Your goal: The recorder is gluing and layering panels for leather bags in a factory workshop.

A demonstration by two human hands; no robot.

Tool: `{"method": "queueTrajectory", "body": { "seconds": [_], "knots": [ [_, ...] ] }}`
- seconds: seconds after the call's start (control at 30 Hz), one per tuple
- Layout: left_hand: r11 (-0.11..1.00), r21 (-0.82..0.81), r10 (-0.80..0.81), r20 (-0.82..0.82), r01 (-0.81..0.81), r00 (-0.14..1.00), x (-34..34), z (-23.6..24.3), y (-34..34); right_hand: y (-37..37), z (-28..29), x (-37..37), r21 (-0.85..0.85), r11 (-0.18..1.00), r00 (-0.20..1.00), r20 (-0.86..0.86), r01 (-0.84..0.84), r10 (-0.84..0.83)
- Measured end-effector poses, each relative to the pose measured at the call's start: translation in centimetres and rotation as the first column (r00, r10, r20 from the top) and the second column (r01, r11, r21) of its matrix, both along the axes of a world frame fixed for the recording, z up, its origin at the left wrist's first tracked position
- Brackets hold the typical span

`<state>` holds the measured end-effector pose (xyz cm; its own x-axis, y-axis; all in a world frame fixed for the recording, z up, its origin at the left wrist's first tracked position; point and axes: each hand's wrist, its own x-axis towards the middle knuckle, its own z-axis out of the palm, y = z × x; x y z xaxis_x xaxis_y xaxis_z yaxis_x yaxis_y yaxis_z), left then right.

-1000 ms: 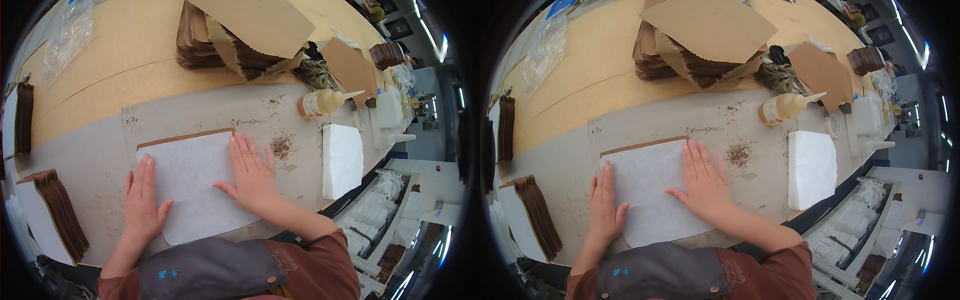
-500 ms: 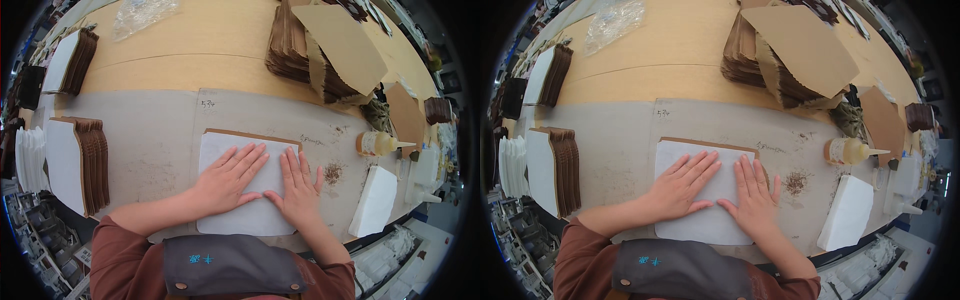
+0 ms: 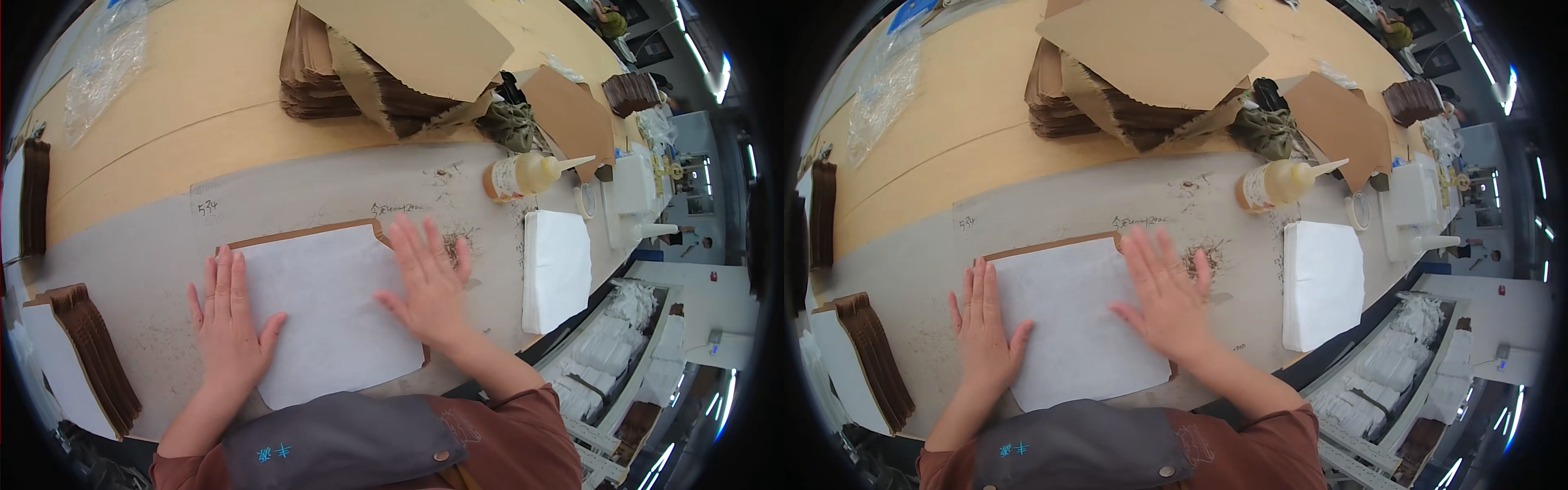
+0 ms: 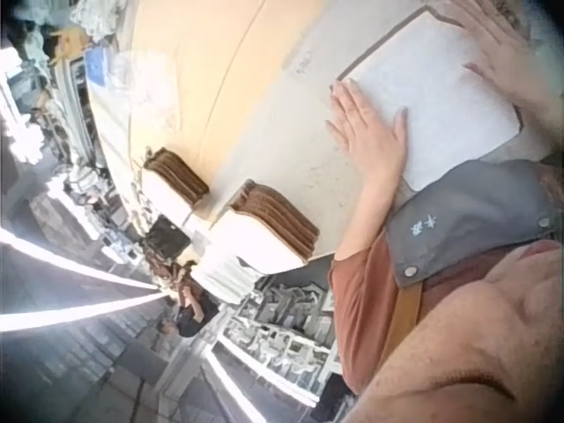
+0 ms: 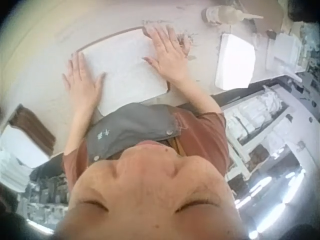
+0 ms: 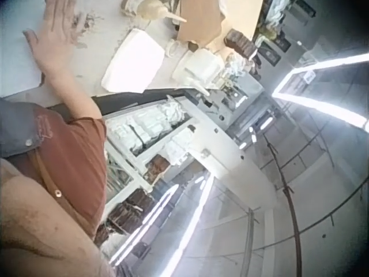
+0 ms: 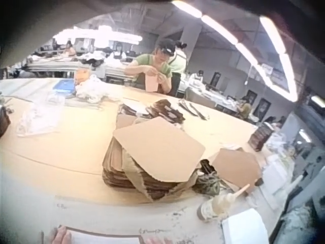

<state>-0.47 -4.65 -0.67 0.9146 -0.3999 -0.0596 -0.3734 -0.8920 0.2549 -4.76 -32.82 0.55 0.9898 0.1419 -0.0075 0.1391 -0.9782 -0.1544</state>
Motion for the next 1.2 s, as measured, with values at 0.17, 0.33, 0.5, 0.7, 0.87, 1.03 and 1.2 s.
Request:
{"method": "queueTrajectory", "body": {
  "seconds": [0.17, 0.33, 0.5, 0.7, 0.87, 1.03, 1.2],
  "knots": [
    [0.997, 0.07, -0.018, 0.085, 0.012, 0.996, 0.4, 1.5, -1.2, -3.0, 0.5, 0.9, 0.045, 0.99, 0.982, 0.132, 0.131, -0.136],
    [0.953, -0.034, -0.301, 0.019, 0.302, 0.953, 1.8, 1.9, -3.5, -2.3, 0.0, 1.6, 0.08, 0.997, 0.992, 0.124, 0.013, -0.023],
    [0.911, -0.086, -0.407, -0.046, 0.403, 0.912, 2.5, 1.2, -4.9, -2.4, -0.8, 1.3, 0.049, 0.998, 0.989, 0.141, -0.039, 0.032],
    [0.915, -0.132, -0.392, -0.056, 0.382, 0.918, 2.8, 0.6, -4.8, -3.0, -1.1, 1.5, 0.088, 0.996, 0.995, 0.089, 0.033, -0.041],
    [0.922, -0.085, -0.384, -0.059, 0.379, 0.921, 2.8, 0.9, -4.5, -2.0, -1.2, 1.1, 0.016, 0.983, 0.982, -0.051, -0.18, 0.181],
    [0.991, 0.06, -0.125, 0.025, 0.124, 0.992, 2.0, 0.2, -1.6, -4.7, 0.5, 1.4, 0.079, 0.994, 0.995, 0.062, 0.075, -0.08],
    [0.997, 0.065, -0.031, 0.01, 0.03, 0.999, 1.6, 0.2, -0.1, -7.2, 0.6, -0.8, 0.185, 0.938, 0.933, 0.159, 0.294, -0.323]
  ]
}}
